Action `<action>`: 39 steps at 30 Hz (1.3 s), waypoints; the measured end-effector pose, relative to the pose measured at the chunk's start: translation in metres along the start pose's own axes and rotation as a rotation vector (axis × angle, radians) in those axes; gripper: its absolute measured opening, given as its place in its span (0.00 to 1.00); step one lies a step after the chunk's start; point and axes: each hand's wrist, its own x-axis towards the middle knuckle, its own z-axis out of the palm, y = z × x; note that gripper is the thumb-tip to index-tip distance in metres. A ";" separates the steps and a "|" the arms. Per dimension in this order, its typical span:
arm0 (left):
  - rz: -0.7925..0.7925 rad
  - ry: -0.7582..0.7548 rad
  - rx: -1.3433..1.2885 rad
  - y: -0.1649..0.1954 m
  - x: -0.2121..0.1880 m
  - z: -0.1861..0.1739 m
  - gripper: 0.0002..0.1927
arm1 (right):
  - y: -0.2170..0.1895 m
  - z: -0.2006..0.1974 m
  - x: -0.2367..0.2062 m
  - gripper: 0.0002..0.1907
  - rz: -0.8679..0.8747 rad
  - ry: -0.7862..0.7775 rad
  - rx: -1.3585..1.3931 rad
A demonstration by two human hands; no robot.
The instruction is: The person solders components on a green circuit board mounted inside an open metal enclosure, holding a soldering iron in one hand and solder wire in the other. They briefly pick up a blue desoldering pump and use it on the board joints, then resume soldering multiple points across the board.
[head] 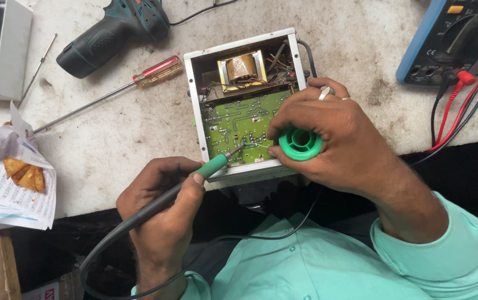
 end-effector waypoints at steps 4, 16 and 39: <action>-0.008 0.004 0.019 0.002 0.000 0.001 0.08 | 0.000 0.000 -0.001 0.12 0.000 0.008 -0.018; -0.012 -0.002 0.077 0.005 0.002 0.001 0.09 | 0.002 0.001 0.000 0.12 -0.016 -0.020 -0.028; -0.018 -0.022 0.010 0.003 0.002 0.001 0.08 | 0.025 -0.028 -0.036 0.17 0.153 0.392 0.315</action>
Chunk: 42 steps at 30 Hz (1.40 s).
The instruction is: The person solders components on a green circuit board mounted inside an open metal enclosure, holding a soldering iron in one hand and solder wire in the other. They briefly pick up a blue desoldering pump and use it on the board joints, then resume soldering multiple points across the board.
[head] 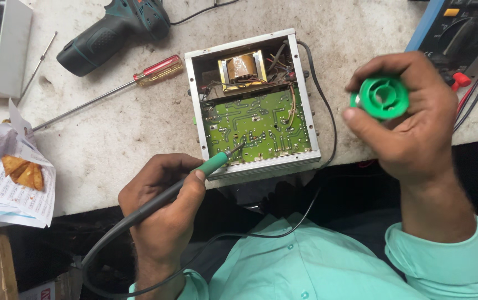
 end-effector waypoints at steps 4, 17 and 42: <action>-0.005 0.001 0.001 0.002 0.000 0.001 0.08 | 0.015 -0.007 0.000 0.26 0.046 -0.039 0.077; 0.391 0.016 0.317 0.030 -0.018 0.009 0.09 | -0.036 -0.004 -0.025 0.17 -0.199 0.076 -0.694; 0.244 0.777 1.211 -0.081 0.027 -0.175 0.15 | 0.109 -0.051 -0.168 0.14 0.290 -0.065 0.392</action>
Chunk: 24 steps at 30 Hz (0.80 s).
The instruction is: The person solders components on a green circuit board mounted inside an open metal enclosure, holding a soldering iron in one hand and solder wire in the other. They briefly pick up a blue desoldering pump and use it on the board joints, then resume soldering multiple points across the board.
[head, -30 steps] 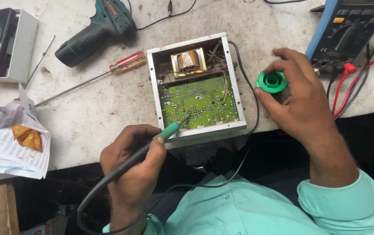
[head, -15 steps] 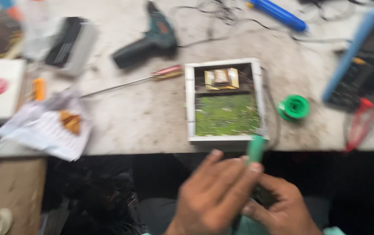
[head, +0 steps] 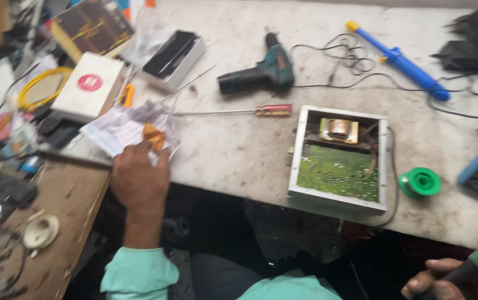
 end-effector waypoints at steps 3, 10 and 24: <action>-0.024 -0.067 0.008 -0.018 -0.005 0.029 0.14 | -0.020 -0.001 -0.014 0.12 0.022 0.206 -0.173; -0.015 0.023 -0.428 0.018 -0.015 -0.033 0.08 | -0.072 0.037 -0.016 0.15 0.195 0.420 -0.214; 0.313 -1.371 -1.382 0.153 -0.123 -0.016 0.07 | -0.058 0.058 -0.004 0.18 0.164 0.219 -0.001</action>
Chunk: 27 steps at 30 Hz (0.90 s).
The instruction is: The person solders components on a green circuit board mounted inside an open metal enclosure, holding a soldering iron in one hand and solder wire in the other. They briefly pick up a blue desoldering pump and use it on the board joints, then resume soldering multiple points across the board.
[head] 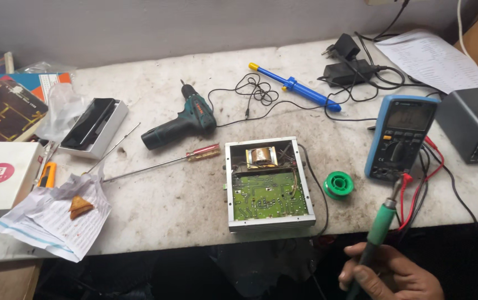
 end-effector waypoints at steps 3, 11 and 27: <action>-0.032 -0.058 0.003 -0.005 0.013 0.026 0.07 | 0.015 -0.003 -0.007 0.19 0.015 -0.074 0.016; -0.090 -0.178 -0.035 -0.028 0.054 0.051 0.07 | 0.010 0.042 0.012 0.20 0.184 -0.268 -0.157; -0.173 0.084 -0.208 -0.046 0.005 -0.063 0.09 | -0.135 0.114 0.361 0.14 -0.404 -0.016 -1.396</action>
